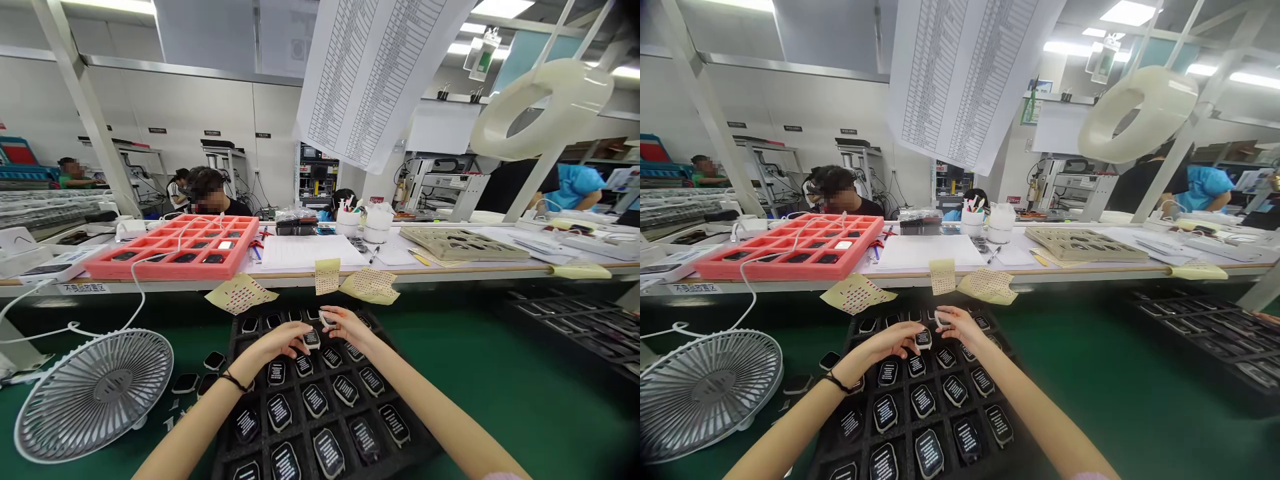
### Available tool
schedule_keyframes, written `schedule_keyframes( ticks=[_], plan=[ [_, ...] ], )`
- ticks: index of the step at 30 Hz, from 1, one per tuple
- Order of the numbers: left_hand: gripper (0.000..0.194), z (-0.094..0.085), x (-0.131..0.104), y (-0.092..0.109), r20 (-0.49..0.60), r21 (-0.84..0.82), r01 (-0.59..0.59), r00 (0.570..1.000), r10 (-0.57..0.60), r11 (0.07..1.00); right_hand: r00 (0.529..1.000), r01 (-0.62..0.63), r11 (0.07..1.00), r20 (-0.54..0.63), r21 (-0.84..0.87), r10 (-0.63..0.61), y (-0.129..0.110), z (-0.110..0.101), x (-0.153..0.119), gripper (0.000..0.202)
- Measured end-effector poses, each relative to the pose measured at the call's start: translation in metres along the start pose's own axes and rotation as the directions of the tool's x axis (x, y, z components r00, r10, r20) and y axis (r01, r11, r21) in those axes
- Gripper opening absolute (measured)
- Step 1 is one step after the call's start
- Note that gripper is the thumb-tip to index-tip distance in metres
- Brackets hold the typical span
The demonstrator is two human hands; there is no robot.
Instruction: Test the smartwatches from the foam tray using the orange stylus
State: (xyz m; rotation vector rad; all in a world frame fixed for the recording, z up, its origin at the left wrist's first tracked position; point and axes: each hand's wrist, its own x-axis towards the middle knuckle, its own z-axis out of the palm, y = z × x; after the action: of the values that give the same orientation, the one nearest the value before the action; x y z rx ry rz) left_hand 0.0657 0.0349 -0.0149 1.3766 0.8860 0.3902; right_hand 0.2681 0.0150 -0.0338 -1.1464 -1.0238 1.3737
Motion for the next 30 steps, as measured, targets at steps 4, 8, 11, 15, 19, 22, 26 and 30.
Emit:
schedule_keyframes(
  ticks=[4, 8, 11, 15, 19, 22, 26, 30],
  plan=[
    [0.052, -0.007, -0.020, -0.011, -0.018, -0.030, -0.104, 0.994, 0.103, 0.994, 0.999, 0.016, 0.998, 0.035, 0.069, -0.019, 0.002, 0.024, -0.004, 0.051],
    [0.059, -0.009, -0.020, -0.029, -0.074, -0.040, -0.173, 0.983, 0.170, 0.984, 0.998, 0.044, 0.993, 0.041, 0.109, -0.048, 0.008, 0.042, -0.008, 0.048],
    [0.060, -0.009, -0.013, -0.035, -0.122, -0.061, -0.274, 0.956, 0.265, 0.960, 0.997, 0.058, 0.995, 0.037, 0.086, -0.062, 0.014, 0.050, -0.012, 0.046],
    [0.057, -0.011, -0.009, -0.034, -0.189, -0.056, -0.387, 0.909, 0.371, 0.920, 0.998, 0.059, 0.998, 0.010, -0.009, -0.059, 0.021, 0.051, -0.015, 0.043],
    [0.058, -0.010, -0.011, -0.032, -0.249, -0.074, -0.411, 0.890, 0.382, 0.909, 0.998, 0.030, 0.997, -0.049, -0.067, -0.033, 0.020, 0.049, -0.017, 0.041],
    [0.052, -0.009, -0.012, -0.032, -0.282, -0.072, -0.370, 0.898, 0.336, 0.926, 0.999, -0.003, 1.000, -0.039, 0.002, 0.003, 0.016, 0.049, -0.021, 0.037],
    [0.048, -0.011, -0.011, -0.032, -0.298, -0.113, -0.342, 0.907, 0.296, 0.933, 1.000, 0.002, 0.997, 0.026, 0.082, -0.004, 0.013, 0.050, -0.027, 0.037],
    [0.046, -0.012, -0.010, -0.033, -0.305, -0.103, -0.358, 0.899, 0.313, 0.928, 0.997, 0.009, 0.996, 0.071, 0.089, -0.016, 0.014, 0.051, -0.032, 0.039]
  ],
)
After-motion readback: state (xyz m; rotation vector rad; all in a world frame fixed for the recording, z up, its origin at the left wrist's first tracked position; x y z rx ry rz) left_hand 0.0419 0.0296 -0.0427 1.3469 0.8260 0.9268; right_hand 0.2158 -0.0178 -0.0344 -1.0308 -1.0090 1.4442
